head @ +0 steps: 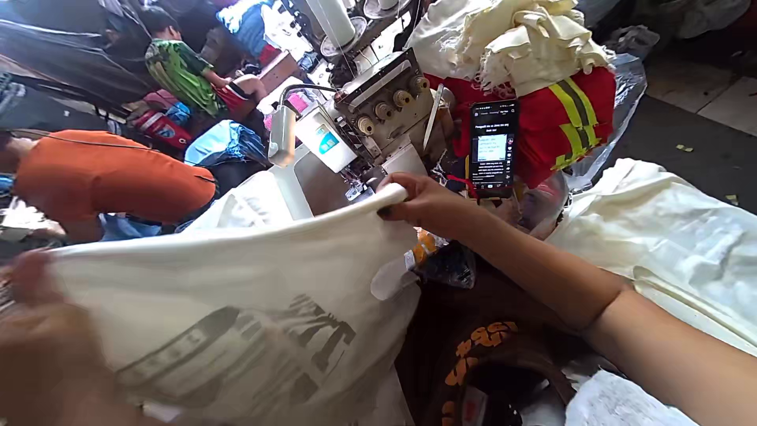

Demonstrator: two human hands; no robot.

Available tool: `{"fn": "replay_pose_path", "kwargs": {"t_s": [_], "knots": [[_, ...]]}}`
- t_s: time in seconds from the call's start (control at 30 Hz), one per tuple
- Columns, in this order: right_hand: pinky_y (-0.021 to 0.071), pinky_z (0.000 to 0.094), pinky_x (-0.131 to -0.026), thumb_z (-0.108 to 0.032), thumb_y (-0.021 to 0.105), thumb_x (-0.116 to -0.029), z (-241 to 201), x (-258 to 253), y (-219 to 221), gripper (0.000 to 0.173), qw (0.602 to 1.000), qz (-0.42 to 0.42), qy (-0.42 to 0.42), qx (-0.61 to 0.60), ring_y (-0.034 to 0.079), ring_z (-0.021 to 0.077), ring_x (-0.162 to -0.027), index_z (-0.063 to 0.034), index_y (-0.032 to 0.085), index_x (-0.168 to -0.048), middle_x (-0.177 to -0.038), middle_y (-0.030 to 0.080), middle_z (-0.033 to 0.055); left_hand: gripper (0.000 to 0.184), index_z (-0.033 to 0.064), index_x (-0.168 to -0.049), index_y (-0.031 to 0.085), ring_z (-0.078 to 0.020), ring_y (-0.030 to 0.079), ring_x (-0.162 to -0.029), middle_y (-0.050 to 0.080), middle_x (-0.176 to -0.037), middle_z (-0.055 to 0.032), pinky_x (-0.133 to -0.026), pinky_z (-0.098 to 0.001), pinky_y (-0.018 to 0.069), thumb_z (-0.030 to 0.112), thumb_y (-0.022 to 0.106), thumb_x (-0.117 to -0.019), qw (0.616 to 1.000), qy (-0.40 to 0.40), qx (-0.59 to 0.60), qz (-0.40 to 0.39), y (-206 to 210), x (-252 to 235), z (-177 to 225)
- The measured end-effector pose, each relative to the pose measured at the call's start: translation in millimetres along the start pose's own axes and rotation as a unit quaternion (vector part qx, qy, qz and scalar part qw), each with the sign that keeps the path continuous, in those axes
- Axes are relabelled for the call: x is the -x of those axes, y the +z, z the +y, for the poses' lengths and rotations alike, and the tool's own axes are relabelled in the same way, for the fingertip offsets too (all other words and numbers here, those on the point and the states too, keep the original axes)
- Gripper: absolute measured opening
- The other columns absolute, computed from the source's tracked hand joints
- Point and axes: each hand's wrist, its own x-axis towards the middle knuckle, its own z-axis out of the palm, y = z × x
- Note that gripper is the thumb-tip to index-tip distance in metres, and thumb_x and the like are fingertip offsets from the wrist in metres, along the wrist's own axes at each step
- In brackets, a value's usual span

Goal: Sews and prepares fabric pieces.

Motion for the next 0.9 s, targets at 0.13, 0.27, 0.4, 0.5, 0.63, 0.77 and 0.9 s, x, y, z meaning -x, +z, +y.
{"fn": "replay_pose_path", "kwargs": {"t_s": [0.13,0.27,0.4,0.5,0.63,0.77,0.9], "knots": [[0.0563,0.0282,-0.070,0.003,0.062,-0.0953,30.8,-10.1,2.3,0.015,0.994,0.055,0.060,0.067,0.065,0.0090,-0.076,0.0007,0.062,-0.110,-0.091,0.069,0.0066,0.041,-0.0069,-0.127,0.063,-0.0553,0.053,-0.125,0.056,-0.133,-0.0354,-0.104,-0.0708,0.0391,0.027,0.059,-0.1039,0.978,0.180,-0.003,-0.105,71.3,4.3,-26.5],[0.0597,0.0282,-0.079,0.004,0.064,-0.0939,40.4,1.8,0.1,0.027,0.991,0.004,0.041,0.126,0.069,0.0089,-0.085,0.0018,0.065,-0.121,-0.101,0.072,0.0079,0.055,0.0015,-0.136,0.063,-0.0391,0.055,-0.131,0.062,-0.136,-0.0201,-0.111,-0.0609,0.0388,0.031,0.076,-0.0915,0.920,0.253,0.162,-0.254,116.2,40.3,47.6],[0.0576,0.0232,-0.080,0.009,0.066,-0.0910,37.7,5.2,1.5,0.043,0.980,-0.046,-0.031,0.189,0.067,0.0056,-0.088,0.0059,0.061,-0.133,-0.109,0.071,0.0102,0.056,0.0059,-0.130,0.066,-0.0226,0.066,-0.107,0.072,-0.114,-0.0083,-0.098,-0.0528,0.0475,0.041,0.077,-0.0870,0.845,0.327,0.249,-0.341,143.4,53.2,96.7],[0.0585,0.0261,-0.079,0.010,0.067,-0.0898,34.0,7.4,-2.8,0.050,0.974,-0.056,-0.049,0.214,0.067,0.0097,-0.087,0.0058,0.055,-0.138,-0.107,0.070,0.0131,0.027,0.0022,-0.107,0.070,-0.0110,0.068,-0.080,0.072,-0.091,-0.0063,-0.076,-0.0319,0.0571,0.014,0.082,-0.0849,0.831,0.271,0.297,-0.386,138.8,43.1,111.3],[0.0598,0.0290,-0.072,0.012,0.062,-0.0917,31.5,9.1,-8.1,0.047,0.982,-0.012,-0.014,0.188,0.068,0.0116,-0.075,-0.0020,0.054,-0.136,-0.094,0.071,0.0110,0.010,0.0047,-0.095,0.072,-0.0085,0.061,-0.077,0.067,-0.094,-0.0047,-0.069,-0.0250,0.0513,0.001,0.074,-0.0865,0.849,0.238,0.329,-0.339,146.4,39.1,111.9],[0.0587,0.0277,-0.070,0.003,0.062,-0.0974,36.6,10.1,-12.2,0.031,0.981,0.028,0.014,0.192,0.067,0.0103,-0.075,-0.0002,0.058,-0.129,-0.091,0.071,0.0095,0.022,0.0080,-0.096,0.059,-0.0050,0.059,-0.069,0.066,-0.089,-0.0011,-0.059,-0.0198,0.0500,-0.005,0.072,-0.0843,0.833,0.172,0.392,-0.351,154.1,49.2,119.1],[0.0595,0.0276,-0.078,0.001,0.065,-0.0963,40.0,9.6,-11.9,0.024,0.980,0.022,0.001,0.197,0.069,0.0106,-0.085,0.0028,0.062,-0.120,-0.100,0.070,0.0105,0.029,0.0101,-0.093,0.057,-0.0054,0.056,-0.070,0.062,-0.086,0.0002,-0.059,-0.0191,0.0478,-0.004,0.079,-0.0797,0.818,0.171,0.423,-0.349,157.9,52.1,125.5]]}}
